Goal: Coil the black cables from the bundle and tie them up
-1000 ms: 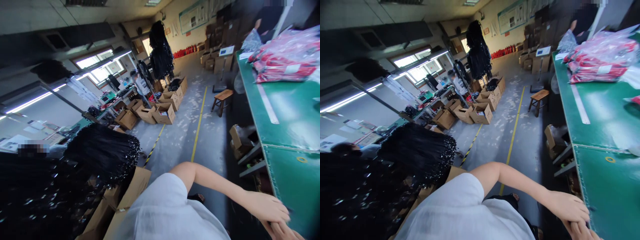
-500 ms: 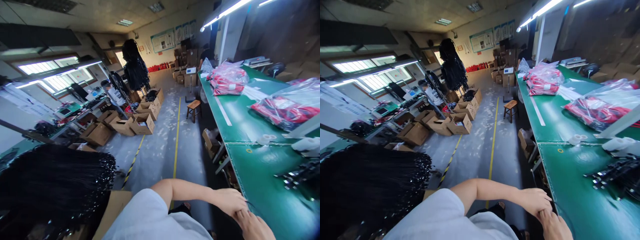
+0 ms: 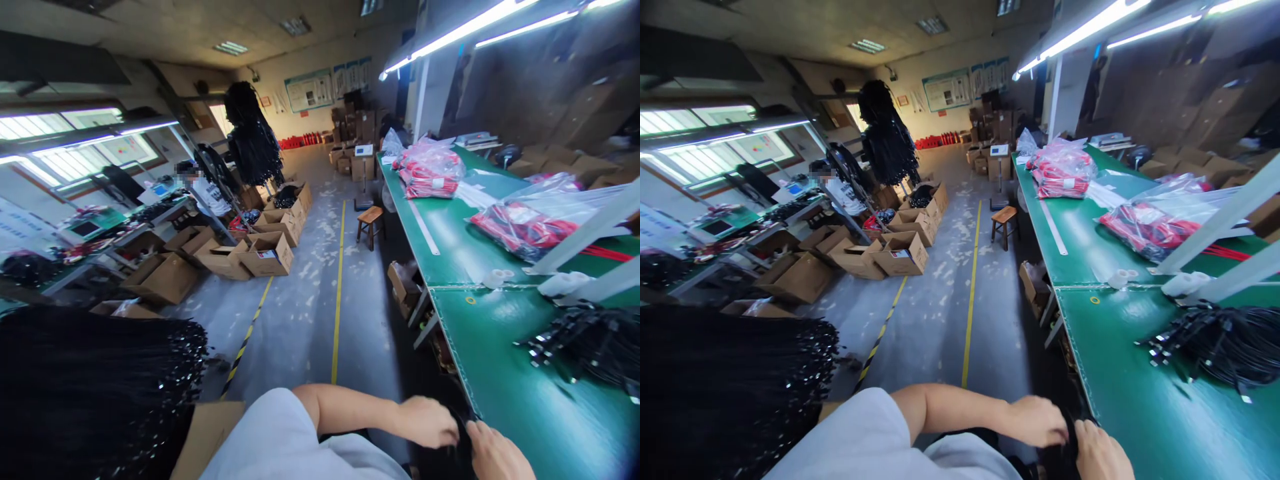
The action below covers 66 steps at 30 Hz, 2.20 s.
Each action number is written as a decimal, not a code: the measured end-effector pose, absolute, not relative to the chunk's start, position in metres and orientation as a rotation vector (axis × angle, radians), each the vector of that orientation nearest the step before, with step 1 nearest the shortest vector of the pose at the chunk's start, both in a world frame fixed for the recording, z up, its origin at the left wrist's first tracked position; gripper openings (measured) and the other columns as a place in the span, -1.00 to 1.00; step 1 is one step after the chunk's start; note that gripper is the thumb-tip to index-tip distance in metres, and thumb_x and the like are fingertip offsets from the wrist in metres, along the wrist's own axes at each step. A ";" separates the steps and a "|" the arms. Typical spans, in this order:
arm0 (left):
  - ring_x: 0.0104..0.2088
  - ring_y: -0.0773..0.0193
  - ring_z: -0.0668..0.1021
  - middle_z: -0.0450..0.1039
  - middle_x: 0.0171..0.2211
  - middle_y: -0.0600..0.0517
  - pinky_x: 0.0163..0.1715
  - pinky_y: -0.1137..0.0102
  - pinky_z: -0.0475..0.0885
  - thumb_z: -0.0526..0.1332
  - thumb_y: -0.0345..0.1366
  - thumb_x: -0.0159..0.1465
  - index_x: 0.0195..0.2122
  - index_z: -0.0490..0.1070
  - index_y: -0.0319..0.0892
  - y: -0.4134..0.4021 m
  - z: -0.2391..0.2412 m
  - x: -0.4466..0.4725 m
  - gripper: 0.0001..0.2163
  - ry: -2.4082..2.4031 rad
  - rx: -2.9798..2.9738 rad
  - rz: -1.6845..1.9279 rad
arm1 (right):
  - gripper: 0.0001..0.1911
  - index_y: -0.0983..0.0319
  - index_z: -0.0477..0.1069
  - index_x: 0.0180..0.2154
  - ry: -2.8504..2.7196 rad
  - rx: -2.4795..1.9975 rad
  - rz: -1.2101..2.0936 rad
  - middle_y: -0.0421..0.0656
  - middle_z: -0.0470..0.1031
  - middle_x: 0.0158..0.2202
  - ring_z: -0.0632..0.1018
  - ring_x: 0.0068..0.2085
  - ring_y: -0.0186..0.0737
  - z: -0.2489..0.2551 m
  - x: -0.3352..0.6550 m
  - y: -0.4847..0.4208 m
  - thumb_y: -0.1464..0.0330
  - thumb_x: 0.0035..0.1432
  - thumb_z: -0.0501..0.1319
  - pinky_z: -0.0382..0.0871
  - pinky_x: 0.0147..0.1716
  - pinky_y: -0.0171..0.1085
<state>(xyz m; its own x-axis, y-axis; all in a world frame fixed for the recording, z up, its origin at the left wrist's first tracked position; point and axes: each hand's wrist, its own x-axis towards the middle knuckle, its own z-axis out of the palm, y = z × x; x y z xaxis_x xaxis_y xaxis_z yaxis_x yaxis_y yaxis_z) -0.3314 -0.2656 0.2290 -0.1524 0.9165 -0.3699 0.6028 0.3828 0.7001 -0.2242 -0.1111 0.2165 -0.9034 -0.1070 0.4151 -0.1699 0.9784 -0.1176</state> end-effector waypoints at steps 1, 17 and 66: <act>0.25 0.07 0.43 0.41 0.21 -0.14 0.19 0.23 0.35 0.18 -0.28 0.32 0.05 0.44 -0.25 -0.269 0.236 -0.340 -0.70 1.986 1.476 0.563 | -0.69 0.15 0.45 -0.52 -2.663 0.333 0.113 -0.19 0.43 -0.53 0.50 -0.52 -0.21 0.222 -0.226 -0.116 0.64 -0.11 0.07 0.37 -0.51 -0.27; -0.52 0.35 0.35 0.23 -0.61 0.15 -0.32 0.35 0.37 0.13 -0.39 0.27 -0.57 0.22 -0.18 -0.239 0.233 -0.326 -0.76 1.624 0.331 1.263 | -0.60 0.17 0.40 -0.59 -2.867 -0.842 0.926 -0.10 0.49 -0.56 0.45 -0.58 -0.18 0.254 -0.249 -0.139 0.18 0.19 0.00 0.17 -0.59 -0.30; -0.66 0.54 0.19 0.13 -0.59 0.25 -0.65 0.59 0.11 0.24 -0.17 0.33 -0.15 0.40 -0.17 -0.156 0.315 -0.356 -0.81 1.405 0.449 1.061 | -0.30 0.18 0.27 0.11 -1.518 -1.474 1.568 0.04 0.29 0.20 0.49 0.10 -0.04 0.269 -0.174 -0.095 0.30 -0.09 0.41 0.46 0.09 -0.03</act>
